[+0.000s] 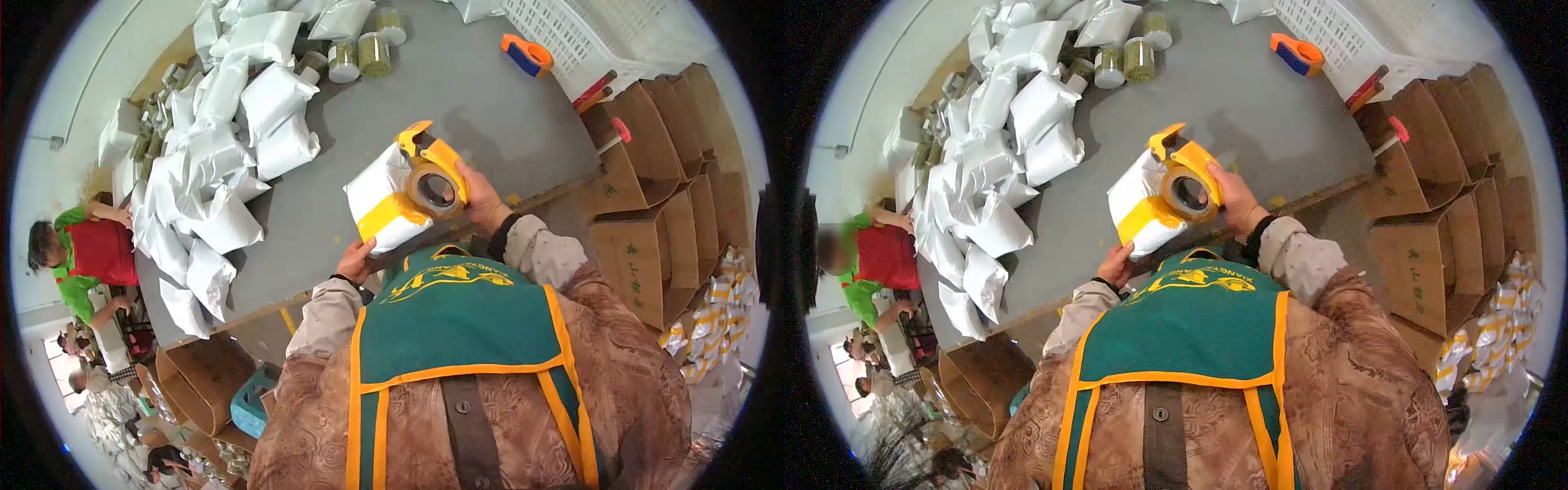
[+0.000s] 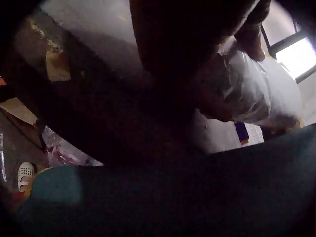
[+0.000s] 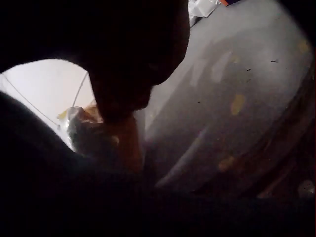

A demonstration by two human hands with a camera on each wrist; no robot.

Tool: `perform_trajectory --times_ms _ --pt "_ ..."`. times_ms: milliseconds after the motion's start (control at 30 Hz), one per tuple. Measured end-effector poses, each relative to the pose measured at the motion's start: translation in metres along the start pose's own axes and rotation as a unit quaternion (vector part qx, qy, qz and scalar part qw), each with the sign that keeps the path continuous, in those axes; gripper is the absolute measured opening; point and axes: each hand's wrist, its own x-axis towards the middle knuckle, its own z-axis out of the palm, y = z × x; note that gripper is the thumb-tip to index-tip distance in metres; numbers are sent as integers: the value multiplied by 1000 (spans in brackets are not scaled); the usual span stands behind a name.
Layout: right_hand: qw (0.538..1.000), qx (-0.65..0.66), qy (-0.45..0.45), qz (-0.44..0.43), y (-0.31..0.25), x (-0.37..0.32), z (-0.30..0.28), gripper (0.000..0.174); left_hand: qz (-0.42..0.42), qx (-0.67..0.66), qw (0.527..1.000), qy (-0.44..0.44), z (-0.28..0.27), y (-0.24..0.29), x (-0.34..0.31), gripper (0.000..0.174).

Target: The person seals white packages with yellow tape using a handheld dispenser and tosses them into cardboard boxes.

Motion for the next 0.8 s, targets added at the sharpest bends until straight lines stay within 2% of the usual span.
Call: perform_trajectory --times_ms 67,100,200,233,267,300,333,367,400,467,600,700,733,800 --pt "999 23 40 15 -16 1 -10 39 37 12 999 11 5 2 -1 45" --pt "998 54 36 -7 -28 -4 -17 40 55 13 998 16 10 -1 1 44" --pt "991 37 70 -108 -58 -19 -47 39 33 9 999 23 26 6 5 42" --pt "983 -45 79 -160 -69 -23 -56 37 35 11 999 -8 34 8 19 40" --pt "976 -65 84 -189 -79 -23 -62 36 27 69 997 7 79 34 7 48" --pt "968 -86 91 -217 -88 -25 -68 34 44 188 980 -41 69 30 36 56" --pt "972 -30 112 -203 -103 -27 -64 34 67 222 967 -107 93 47 39 68" --pt "972 28 135 -192 -117 -29 -59 34 66 179 976 -104 116 59 38 79" --pt "968 98 170 -159 -130 -34 -56 35 47 208 975 -63 124 70 49 85" --pt "980 127 63 -137 -128 -34 -98 39 105 242 964 16 123 94 51 78" --pt "983 121 -8 -137 -110 -56 -92 42 141 76 971 175 19 133 72 67" --pt "987 92 97 -88 -94 -80 -60 42 118 19 957 266 -28 162 88 67" --pt "990 68 98 -78 -89 -84 -61 41 109 0 952 286 -34 172 97 69" --pt "992 17 111 -57 -80 -94 -64 40 122 -120 949 265 -39 183 123 65"
